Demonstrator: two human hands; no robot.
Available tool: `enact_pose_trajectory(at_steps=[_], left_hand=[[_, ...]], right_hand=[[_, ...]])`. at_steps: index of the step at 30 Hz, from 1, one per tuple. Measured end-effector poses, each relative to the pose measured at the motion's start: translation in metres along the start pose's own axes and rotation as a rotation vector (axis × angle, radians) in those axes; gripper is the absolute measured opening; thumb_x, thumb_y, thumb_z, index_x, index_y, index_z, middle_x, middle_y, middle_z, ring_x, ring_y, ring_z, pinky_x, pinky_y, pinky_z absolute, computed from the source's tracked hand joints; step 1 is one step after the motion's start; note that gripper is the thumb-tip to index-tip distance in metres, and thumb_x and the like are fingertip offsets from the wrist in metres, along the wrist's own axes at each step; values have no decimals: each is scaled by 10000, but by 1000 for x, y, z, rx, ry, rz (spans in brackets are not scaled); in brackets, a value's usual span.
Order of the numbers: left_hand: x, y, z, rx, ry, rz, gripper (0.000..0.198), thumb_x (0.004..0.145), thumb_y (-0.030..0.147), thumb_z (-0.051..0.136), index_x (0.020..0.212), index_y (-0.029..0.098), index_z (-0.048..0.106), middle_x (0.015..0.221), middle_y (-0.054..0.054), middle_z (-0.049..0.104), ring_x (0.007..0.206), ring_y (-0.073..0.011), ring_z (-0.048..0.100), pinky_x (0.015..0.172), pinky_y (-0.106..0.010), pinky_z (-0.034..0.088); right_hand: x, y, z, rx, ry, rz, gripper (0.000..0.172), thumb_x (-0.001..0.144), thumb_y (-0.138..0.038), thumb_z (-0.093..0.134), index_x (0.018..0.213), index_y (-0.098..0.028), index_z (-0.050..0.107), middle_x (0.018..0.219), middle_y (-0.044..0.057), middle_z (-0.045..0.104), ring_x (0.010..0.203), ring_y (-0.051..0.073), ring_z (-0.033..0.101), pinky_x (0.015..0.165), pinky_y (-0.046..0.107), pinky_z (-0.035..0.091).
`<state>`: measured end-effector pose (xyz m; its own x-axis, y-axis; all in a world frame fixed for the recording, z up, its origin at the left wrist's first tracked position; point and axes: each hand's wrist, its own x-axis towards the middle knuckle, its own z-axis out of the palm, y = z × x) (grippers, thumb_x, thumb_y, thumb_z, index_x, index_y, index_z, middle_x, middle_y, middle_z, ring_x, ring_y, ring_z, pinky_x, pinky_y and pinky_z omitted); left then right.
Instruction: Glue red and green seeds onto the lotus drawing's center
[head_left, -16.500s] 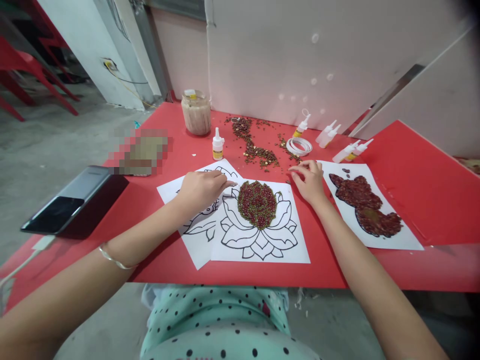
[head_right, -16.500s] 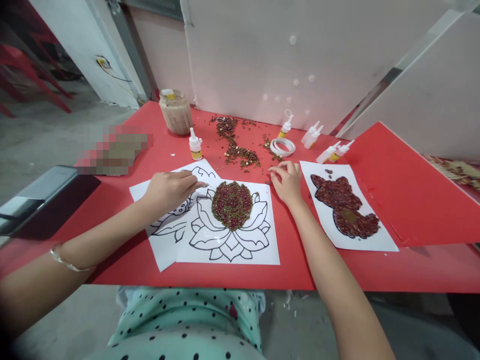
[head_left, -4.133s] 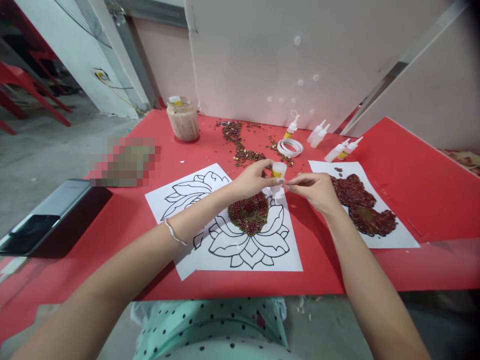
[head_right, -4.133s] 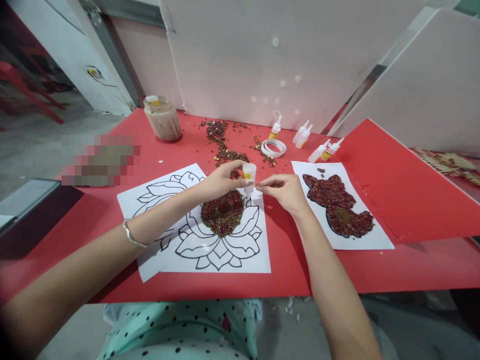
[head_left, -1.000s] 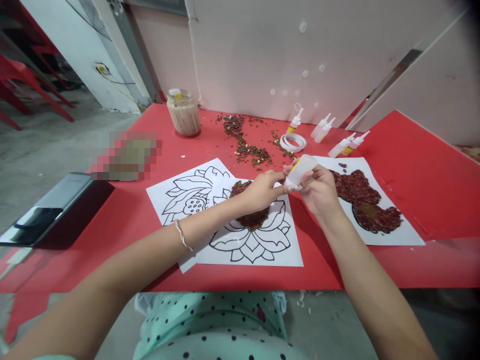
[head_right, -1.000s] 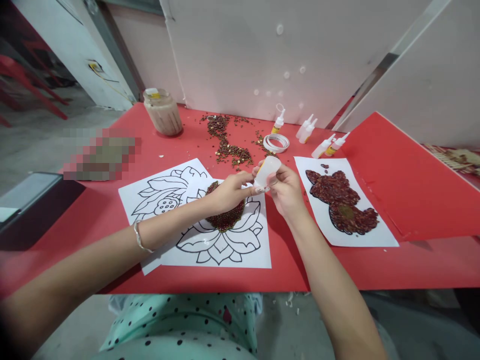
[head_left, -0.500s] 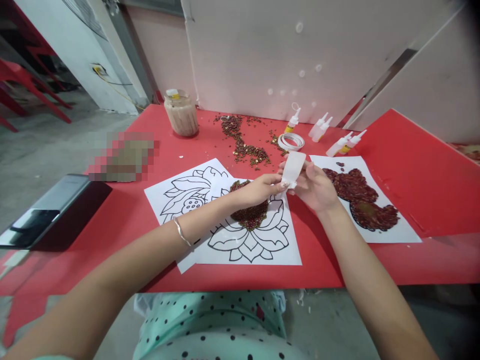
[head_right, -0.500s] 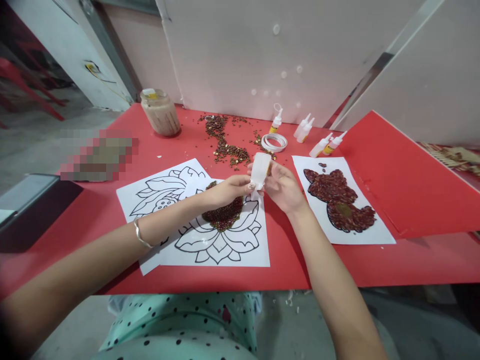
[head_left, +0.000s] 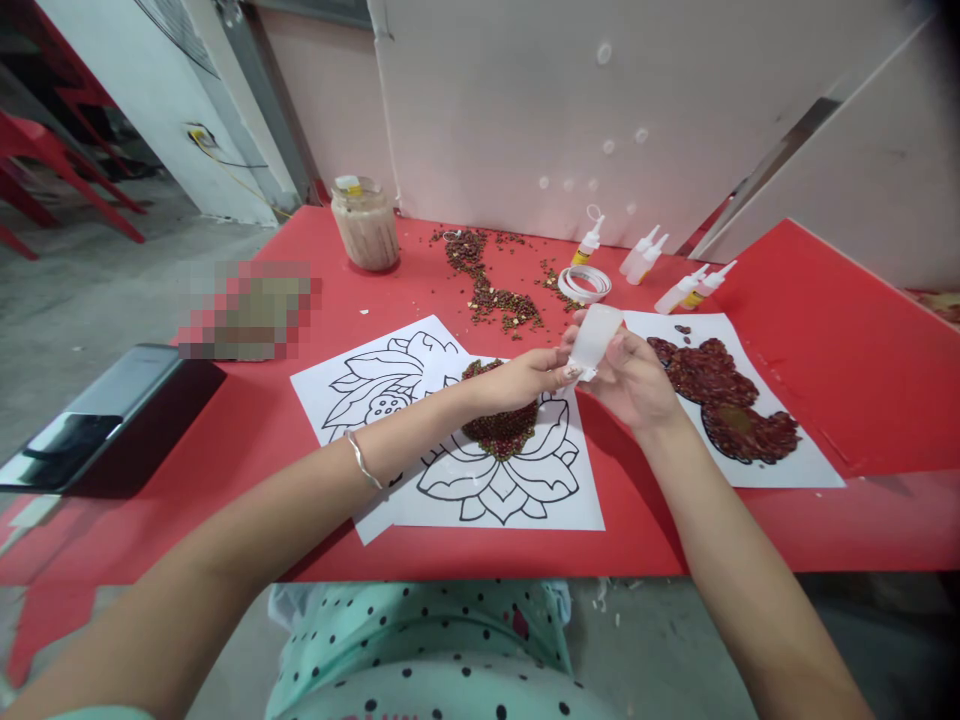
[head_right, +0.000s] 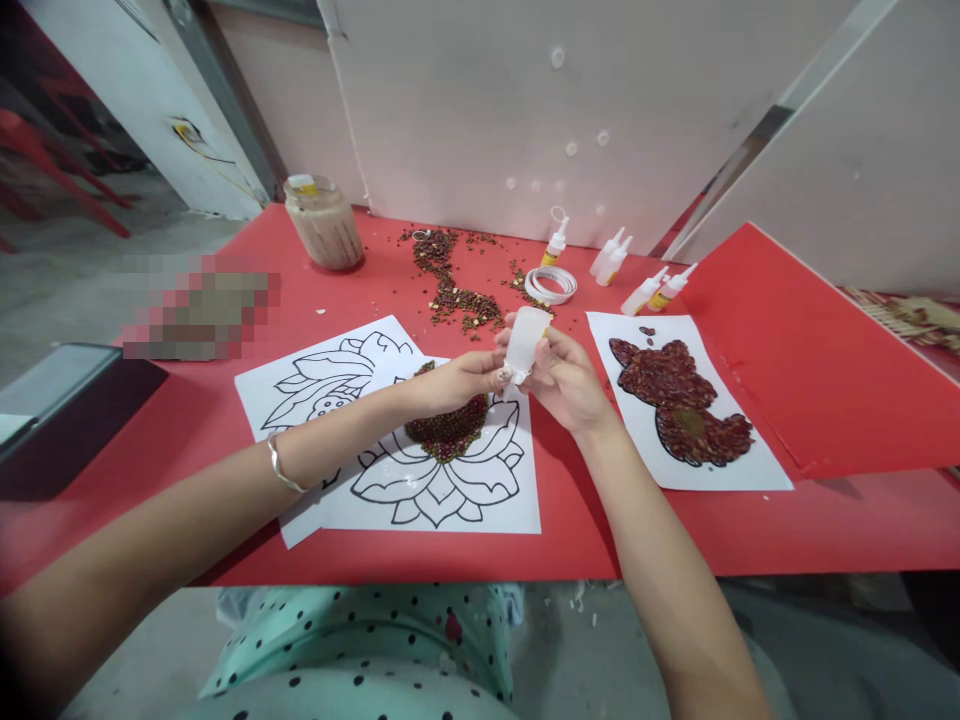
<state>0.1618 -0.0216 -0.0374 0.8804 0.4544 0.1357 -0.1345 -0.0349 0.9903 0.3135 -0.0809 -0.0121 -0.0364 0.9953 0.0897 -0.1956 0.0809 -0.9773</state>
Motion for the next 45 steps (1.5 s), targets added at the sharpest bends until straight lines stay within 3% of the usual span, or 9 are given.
enact_pose_trajectory(at_steps=[6,11,16,21,25,28,36,42,45], left_hand=[[0,-1,2,45,43,15,235,892,329,495,955,132,607,872,-35,591,816,-141,517,824,-323,411],[-1,-3,8,115,104,5,237,884,356,507,817,136,564,811,-16,561,800,-137,503,822,-313,418],[0,-7,1,156,148,39,236,878,353,487,849,129,555,841,-27,566,817,-137,506,839,-309,412],[1,-4,-9,177,158,41,208,880,305,457,941,132,556,911,-48,584,818,-132,519,792,-291,413],[0,-3,-8,236,206,55,217,887,359,457,843,155,516,791,-16,534,710,-113,474,691,-263,401],[0,-2,-7,305,258,84,267,883,416,475,810,163,517,790,-19,543,739,-122,490,707,-265,411],[-3,10,-5,549,345,91,259,860,402,555,890,146,580,954,-76,625,908,-173,551,874,-342,427],[-4,15,-1,438,330,127,594,756,424,683,1228,133,471,1275,-156,531,1163,-238,501,984,-387,387],[-2,18,3,395,282,115,403,818,398,610,1121,141,542,1141,-113,616,1059,-219,561,931,-370,418]], right_hand=[[0,2,5,-78,87,-43,502,628,-583,709,998,-252,635,932,58,721,733,197,663,460,274,450],[4,10,15,-28,244,-90,388,564,-513,777,784,-239,612,677,10,686,578,163,624,398,248,379],[14,18,19,-1,309,-140,457,483,-552,806,705,-232,568,609,-5,660,529,152,603,467,280,453],[17,14,11,-35,258,-144,481,500,-502,825,843,-226,633,737,24,716,706,197,672,684,349,542],[15,14,6,-129,183,-170,445,616,-465,782,977,-239,652,986,46,716,939,196,660,843,345,521],[15,18,5,-212,218,-202,418,650,-464,759,984,-233,659,1050,42,697,1019,197,630,905,339,492],[12,15,5,-213,290,-212,412,632,-461,770,955,-224,674,979,41,709,933,199,646,861,349,508],[11,10,6,-278,322,-175,339,578,-395,799,832,-199,687,816,33,715,805,206,653,819,391,514],[10,10,10,-355,321,-174,254,608,-328,760,804,-187,682,748,16,690,724,181,620,748,367,506]])
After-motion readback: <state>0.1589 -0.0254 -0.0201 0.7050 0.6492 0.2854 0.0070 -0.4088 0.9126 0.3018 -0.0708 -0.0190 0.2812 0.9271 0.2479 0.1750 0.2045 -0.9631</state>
